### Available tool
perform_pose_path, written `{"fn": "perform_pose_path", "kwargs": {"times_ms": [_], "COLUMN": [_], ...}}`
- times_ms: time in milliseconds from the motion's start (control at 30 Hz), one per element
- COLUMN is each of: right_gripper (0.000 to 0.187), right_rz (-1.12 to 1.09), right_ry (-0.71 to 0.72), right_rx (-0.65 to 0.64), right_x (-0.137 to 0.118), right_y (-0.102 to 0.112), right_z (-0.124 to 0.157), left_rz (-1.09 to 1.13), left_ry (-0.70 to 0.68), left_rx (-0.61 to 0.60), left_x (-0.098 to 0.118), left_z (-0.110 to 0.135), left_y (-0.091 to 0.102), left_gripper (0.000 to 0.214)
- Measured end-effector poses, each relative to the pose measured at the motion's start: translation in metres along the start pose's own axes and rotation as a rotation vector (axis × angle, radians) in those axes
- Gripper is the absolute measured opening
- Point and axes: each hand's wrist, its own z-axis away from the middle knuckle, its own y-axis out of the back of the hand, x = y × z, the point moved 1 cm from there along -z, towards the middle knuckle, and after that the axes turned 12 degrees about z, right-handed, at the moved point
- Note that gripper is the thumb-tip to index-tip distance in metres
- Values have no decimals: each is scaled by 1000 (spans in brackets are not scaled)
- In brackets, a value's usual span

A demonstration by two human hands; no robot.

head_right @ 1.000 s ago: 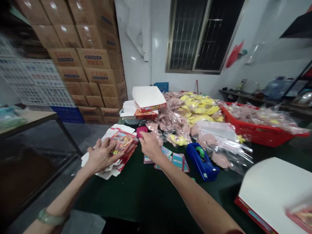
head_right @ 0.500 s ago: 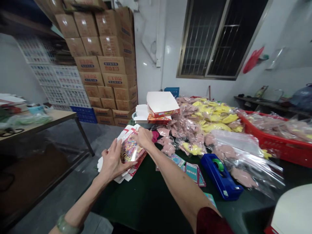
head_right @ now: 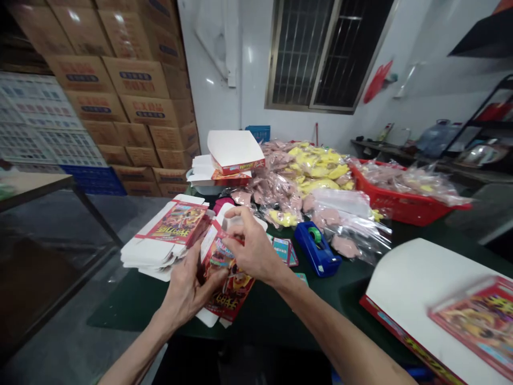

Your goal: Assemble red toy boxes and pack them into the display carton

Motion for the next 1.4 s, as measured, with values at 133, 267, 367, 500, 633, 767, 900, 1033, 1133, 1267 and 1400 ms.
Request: {"fn": "perform_pose_path", "kwargs": {"times_ms": [133,267,367,500,633,767,900,1033,1133,1267,1400], "right_gripper": [27,28,34,30,32,33,43,57,52,46,32], "right_rz": [29,181,417,444,108,-109,-51,206,418,510,438], "right_ry": [88,197,342,207,-152,-179,-67,150,278,354,343], "right_rx": [-3,76,375,771,498,334,475,579,529,469,516], "right_x": [2,2,4,20,61,86,77,64,59,48,35], "right_y": [8,10,16,21,-3,-29,-31,-27,-24,-17,-14], "right_z": [23,31,38,58,72,76,84,95,99,100,98], "left_rz": [551,1005,1108,949,690,608,534,520,542,597,470], "left_ry": [171,443,544,495,269,208,135,53,14,-127,-377], "left_rx": [-310,-521,-310,102,180,164,163,148,132,243,346], "left_x": [17,28,24,3,-19,-29,-22,-14,-13,-8,4], "left_z": [11,17,16,12,12,18,26,35,39,38,29], "left_y": [-19,-30,-33,-33,-45,-55,-46,-37,-36,-30,-18], "left_gripper": [44,28,33,40,36,37,27,22,30,70,41]}}
